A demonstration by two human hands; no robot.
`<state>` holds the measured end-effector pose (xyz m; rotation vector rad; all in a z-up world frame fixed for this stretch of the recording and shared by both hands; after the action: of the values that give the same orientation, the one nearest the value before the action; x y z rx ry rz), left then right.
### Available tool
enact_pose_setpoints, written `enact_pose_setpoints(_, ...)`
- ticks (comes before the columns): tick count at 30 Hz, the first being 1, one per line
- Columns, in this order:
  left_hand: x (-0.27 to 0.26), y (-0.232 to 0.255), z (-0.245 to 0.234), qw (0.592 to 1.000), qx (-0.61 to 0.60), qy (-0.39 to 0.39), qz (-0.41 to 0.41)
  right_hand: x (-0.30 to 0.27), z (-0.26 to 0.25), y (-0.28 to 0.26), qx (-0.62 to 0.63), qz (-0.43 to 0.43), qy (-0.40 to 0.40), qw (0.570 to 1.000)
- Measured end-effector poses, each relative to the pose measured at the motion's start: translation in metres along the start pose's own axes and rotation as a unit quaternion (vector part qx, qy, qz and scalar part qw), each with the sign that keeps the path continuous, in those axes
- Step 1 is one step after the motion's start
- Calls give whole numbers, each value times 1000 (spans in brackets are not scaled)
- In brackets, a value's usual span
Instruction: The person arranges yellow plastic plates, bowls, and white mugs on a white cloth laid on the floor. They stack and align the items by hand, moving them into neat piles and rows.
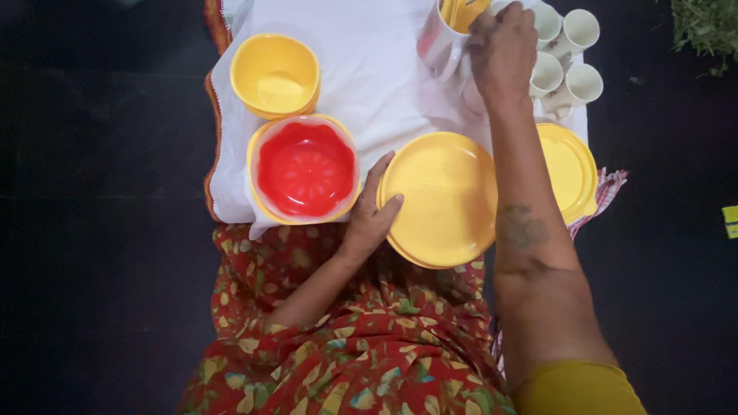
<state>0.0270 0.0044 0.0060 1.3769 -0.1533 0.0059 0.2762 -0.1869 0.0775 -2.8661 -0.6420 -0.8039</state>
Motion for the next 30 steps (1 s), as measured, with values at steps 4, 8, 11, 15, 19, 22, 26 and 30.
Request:
enact_pose_setpoints(4,1,-1,-1,1000,20,2,17,6,-36,-24,-2,18,43,999)
enact_pose_setpoints(8,1,-2,-2,999,32,1,18,-9,-67,-58,126,17,12,992)
enact_pose_setpoints(11,0,-4,-2,999,32,1,15,-17,-59,-85,276,24,-104,955)
enact_pose_setpoints(15,1,-12,-1,999,25,10,25,-10,-33,-128,401,6,-176,899)
enact_pose_setpoints(19,1,-17,-2,997,52,11,53,16,10,-171,437,92,-216,868)
enact_pose_setpoints(22,-2,-18,-2,999,21,7,46,32,37,-195,366,75,-155,915)
enact_pose_setpoints(26,1,-27,-2,999,28,8,34,41,67,-211,294,92,-212,927)
enact_pose_setpoints(30,0,-31,-3,1000,22,6,9,43,63,-219,318,150,-270,896)
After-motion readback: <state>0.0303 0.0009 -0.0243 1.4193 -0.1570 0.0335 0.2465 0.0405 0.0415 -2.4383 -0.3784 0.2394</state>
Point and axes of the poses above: each hand's wrist, its own x-axis towards the middle knuckle, its own z-axis out of the palm, y = z × x, the point moved 3 cm from there along x, towards the middle knuckle, and after that the axes turned 6 degrees about -y, right-handed, at the moved point
